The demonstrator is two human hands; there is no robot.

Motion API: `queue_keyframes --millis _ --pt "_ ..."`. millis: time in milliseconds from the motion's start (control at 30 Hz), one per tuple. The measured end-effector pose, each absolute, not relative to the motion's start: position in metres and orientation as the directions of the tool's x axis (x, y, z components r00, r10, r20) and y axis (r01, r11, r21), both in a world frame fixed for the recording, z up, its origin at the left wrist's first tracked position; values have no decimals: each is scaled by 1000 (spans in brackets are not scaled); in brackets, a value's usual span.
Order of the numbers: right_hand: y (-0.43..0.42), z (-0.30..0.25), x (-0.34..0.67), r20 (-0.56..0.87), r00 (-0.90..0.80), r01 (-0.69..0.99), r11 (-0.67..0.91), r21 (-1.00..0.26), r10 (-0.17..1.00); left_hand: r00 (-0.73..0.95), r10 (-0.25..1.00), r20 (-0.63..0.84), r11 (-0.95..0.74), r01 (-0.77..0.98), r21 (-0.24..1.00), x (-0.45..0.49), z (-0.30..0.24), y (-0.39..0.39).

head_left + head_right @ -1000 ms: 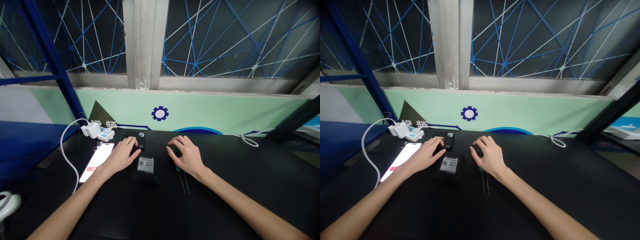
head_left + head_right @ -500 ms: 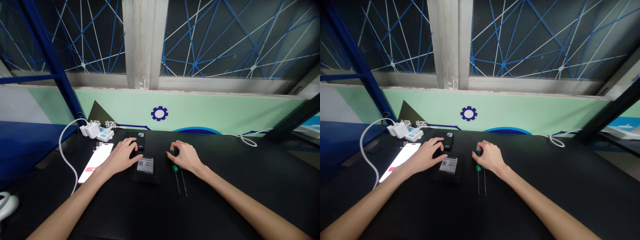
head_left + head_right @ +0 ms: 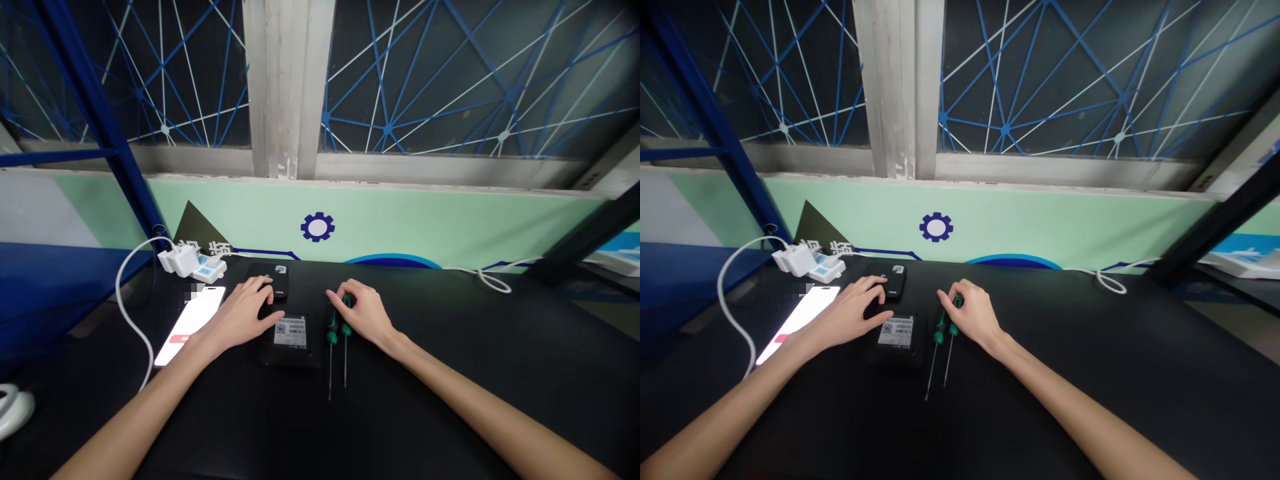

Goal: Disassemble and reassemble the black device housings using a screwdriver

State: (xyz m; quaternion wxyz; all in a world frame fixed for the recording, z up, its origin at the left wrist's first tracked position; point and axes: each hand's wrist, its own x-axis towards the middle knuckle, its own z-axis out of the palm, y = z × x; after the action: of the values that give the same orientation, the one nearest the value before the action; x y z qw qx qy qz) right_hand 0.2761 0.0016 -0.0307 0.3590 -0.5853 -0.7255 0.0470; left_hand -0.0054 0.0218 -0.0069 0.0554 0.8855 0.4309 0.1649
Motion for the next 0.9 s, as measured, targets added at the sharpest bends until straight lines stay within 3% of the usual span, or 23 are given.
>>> queue_keyframes --millis 167,333,500,900 --pt "4 -31 281 469 -7 669 353 -655 883 576 784 229 -619 749 237 -5 -5 21" --pt "8 -30 284 442 159 291 386 -875 883 565 792 231 -610 753 246 -4 -5 19" --pt "15 -36 287 329 335 8 346 -938 883 567 792 228 -609 758 232 -3 -4 19" --pt "11 -31 277 517 406 103 524 -845 754 563 798 216 -602 768 219 -2 -3 19"
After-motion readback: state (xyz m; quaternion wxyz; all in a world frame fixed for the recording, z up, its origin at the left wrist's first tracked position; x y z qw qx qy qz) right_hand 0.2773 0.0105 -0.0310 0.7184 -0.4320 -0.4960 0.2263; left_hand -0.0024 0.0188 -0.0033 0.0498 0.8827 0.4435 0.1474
